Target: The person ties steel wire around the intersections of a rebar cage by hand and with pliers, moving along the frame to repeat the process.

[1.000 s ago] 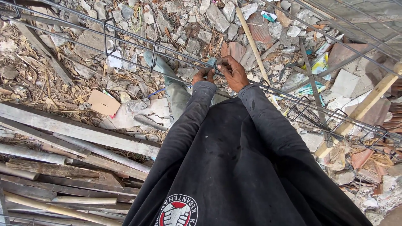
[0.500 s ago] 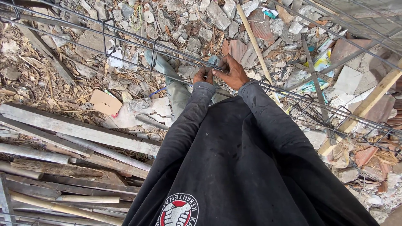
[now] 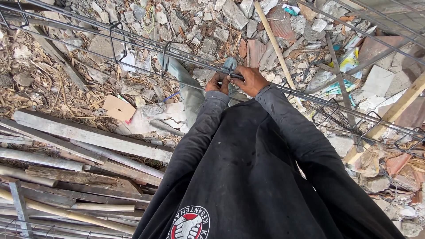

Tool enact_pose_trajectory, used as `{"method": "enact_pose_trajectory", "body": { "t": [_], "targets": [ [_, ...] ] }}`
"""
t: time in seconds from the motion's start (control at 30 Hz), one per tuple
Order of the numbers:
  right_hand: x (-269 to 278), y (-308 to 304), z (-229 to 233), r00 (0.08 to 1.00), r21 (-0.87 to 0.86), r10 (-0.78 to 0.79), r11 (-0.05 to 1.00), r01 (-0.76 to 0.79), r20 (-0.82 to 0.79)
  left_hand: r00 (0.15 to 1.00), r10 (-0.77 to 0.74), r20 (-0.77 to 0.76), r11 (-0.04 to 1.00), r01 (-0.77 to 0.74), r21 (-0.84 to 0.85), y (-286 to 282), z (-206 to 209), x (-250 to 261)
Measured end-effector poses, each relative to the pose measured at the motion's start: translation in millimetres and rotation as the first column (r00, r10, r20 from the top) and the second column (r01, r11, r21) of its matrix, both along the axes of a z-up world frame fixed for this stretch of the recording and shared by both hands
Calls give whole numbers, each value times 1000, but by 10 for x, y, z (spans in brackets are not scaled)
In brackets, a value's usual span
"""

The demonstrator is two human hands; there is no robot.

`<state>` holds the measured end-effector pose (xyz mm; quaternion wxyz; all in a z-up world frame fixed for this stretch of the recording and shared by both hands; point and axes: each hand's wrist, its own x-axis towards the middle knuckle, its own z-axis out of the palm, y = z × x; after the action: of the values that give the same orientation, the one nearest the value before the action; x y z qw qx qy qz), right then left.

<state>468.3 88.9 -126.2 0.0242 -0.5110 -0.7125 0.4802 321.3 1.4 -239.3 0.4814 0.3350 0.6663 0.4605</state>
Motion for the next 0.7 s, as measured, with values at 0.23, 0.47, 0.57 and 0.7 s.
{"method": "enact_pose_trajectory", "body": {
  "t": [0.23,0.47,0.57,0.7],
  "targets": [
    [-65,-138,-131,998,160,12,987,-21,56,987,-50,-153,979,18,-203,72,498,-87],
    [-77,-235,-121,993,274,60,958,-86,102,900,-101,-424,990,47,-135,126,732,-32],
    [-91,-191,-78,983,260,72,959,-116,171,917,-114,-383,984,51,-170,126,730,-13],
    [78,-60,-185,991,19,136,990,-136,4,913,-31,-406,997,55,47,84,681,-15]
  ]
}}
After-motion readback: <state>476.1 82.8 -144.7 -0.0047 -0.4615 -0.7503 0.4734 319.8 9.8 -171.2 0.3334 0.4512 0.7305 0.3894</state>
